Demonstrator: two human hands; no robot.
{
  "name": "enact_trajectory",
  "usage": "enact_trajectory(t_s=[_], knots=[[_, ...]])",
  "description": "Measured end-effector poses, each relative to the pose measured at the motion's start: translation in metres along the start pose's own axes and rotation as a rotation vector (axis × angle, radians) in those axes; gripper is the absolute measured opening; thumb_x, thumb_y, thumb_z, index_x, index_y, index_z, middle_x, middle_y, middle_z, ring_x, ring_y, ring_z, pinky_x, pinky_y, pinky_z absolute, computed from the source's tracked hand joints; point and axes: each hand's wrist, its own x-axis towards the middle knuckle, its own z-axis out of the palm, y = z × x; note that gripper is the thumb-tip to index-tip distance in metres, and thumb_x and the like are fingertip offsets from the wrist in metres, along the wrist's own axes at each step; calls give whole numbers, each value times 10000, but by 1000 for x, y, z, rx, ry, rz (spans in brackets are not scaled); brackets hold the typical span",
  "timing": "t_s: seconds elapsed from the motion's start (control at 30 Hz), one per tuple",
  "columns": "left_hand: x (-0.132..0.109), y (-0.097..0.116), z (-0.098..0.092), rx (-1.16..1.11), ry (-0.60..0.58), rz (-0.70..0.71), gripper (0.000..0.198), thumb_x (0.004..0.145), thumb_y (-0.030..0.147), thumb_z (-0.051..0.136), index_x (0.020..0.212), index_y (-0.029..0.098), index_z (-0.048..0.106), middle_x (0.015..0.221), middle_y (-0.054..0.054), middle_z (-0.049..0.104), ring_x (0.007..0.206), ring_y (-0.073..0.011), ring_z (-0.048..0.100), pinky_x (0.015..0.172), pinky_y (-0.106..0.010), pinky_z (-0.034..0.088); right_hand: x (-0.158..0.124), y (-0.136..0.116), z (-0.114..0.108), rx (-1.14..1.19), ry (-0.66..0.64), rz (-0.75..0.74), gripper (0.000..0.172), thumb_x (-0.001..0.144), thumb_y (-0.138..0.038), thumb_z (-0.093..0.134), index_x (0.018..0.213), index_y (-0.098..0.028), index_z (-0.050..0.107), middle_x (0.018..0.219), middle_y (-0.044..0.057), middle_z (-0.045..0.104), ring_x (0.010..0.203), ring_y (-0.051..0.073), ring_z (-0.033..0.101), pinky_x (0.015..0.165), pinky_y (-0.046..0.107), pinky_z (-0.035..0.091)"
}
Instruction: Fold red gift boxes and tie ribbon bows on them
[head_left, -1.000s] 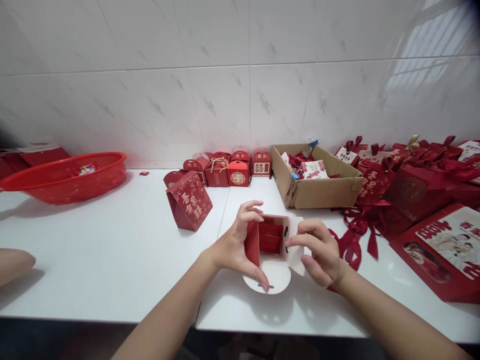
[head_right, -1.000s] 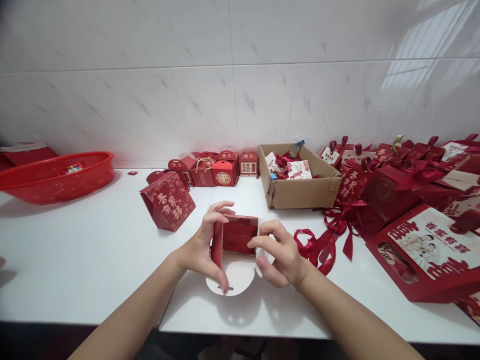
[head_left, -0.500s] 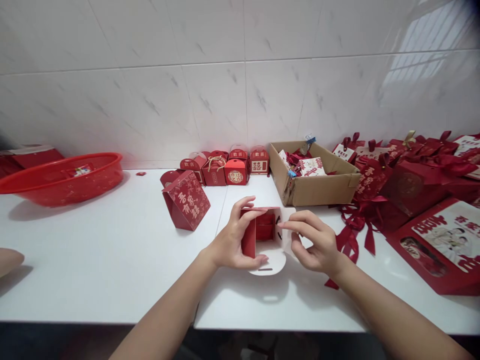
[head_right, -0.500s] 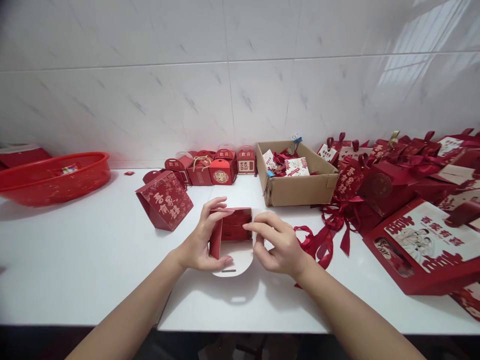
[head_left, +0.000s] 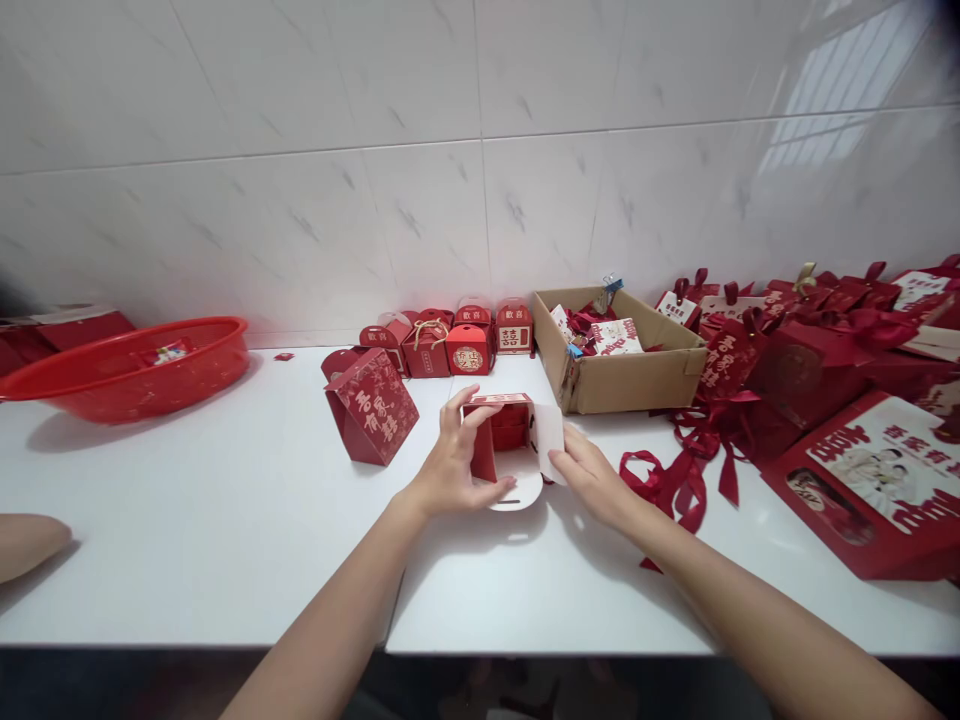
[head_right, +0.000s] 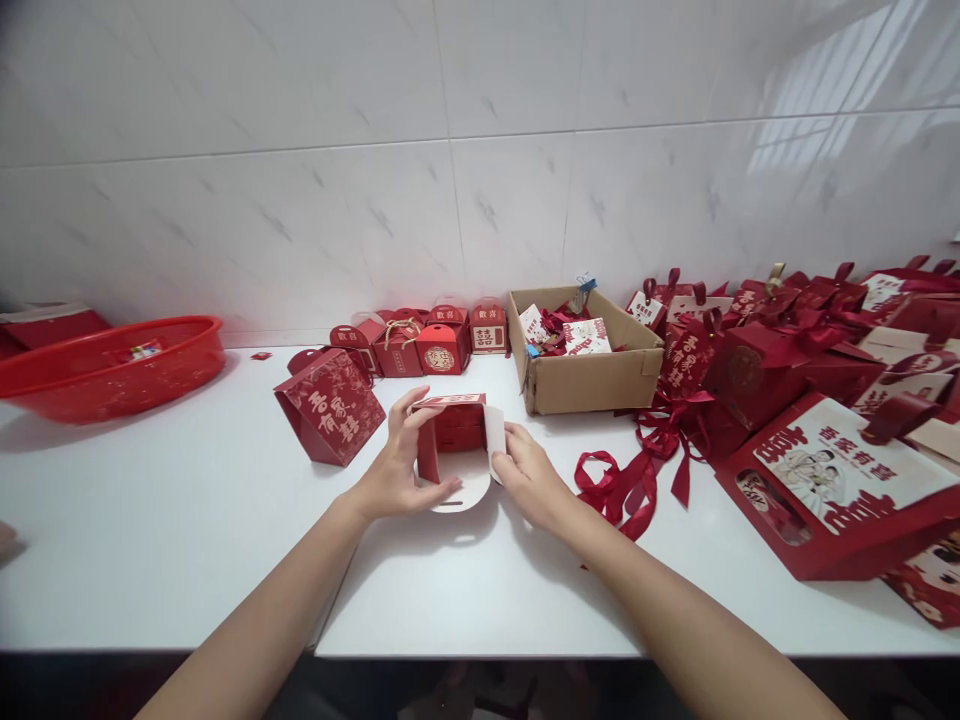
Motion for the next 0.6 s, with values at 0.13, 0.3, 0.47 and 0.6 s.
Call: enact_trajectory(t_s=[0.13, 0.3, 0.47, 0.6], knots=[[-2, -3, -1, 4, -5, -70, 817, 644, 234, 711, 1324, 258, 260, 1404, -152, 157, 1360, -358, 201, 1066, -562, 301, 2, 10, 6, 95, -77, -56, 412, 904, -231, 340, 1286, -162, 476, 1256, 133, 551, 1171, 240, 510, 987, 406, 412], [-1, -1, -4, -8, 50, 34, 796, 619, 119, 617, 1319, 246, 260, 1370, -144, 228, 1346, -348, 232, 1067, -570, 293, 0, 22, 6, 34, -5, -228, 362, 934, -261, 315, 1226, -167, 508, 1183, 126, 583, 1081, 235, 560, 921, 400, 464], [-1, 0, -3, 41, 192, 137, 882, 580, 153, 632, 1351, 258, 217, 1359, -139, 233, 1329, -370, 225, 1062, -605, 265, 0, 24, 0, -108, 36, -372, 356, 923, -252, 315, 1223, -179, 491, 1175, 126, 582, 1046, 244, 573, 876, 399, 491], [-2, -4, 1, 35, 124, 91, 910, 584, 138, 609, 1370, 257, 165, 1358, -142, 205, 1338, -365, 202, 1067, -593, 269, 0, 25, 0, -137, 9, -369, 348, 932, -244, 296, 1220, -192, 485, 1155, 115, 585, 1040, 232, 572, 873, 390, 493]])
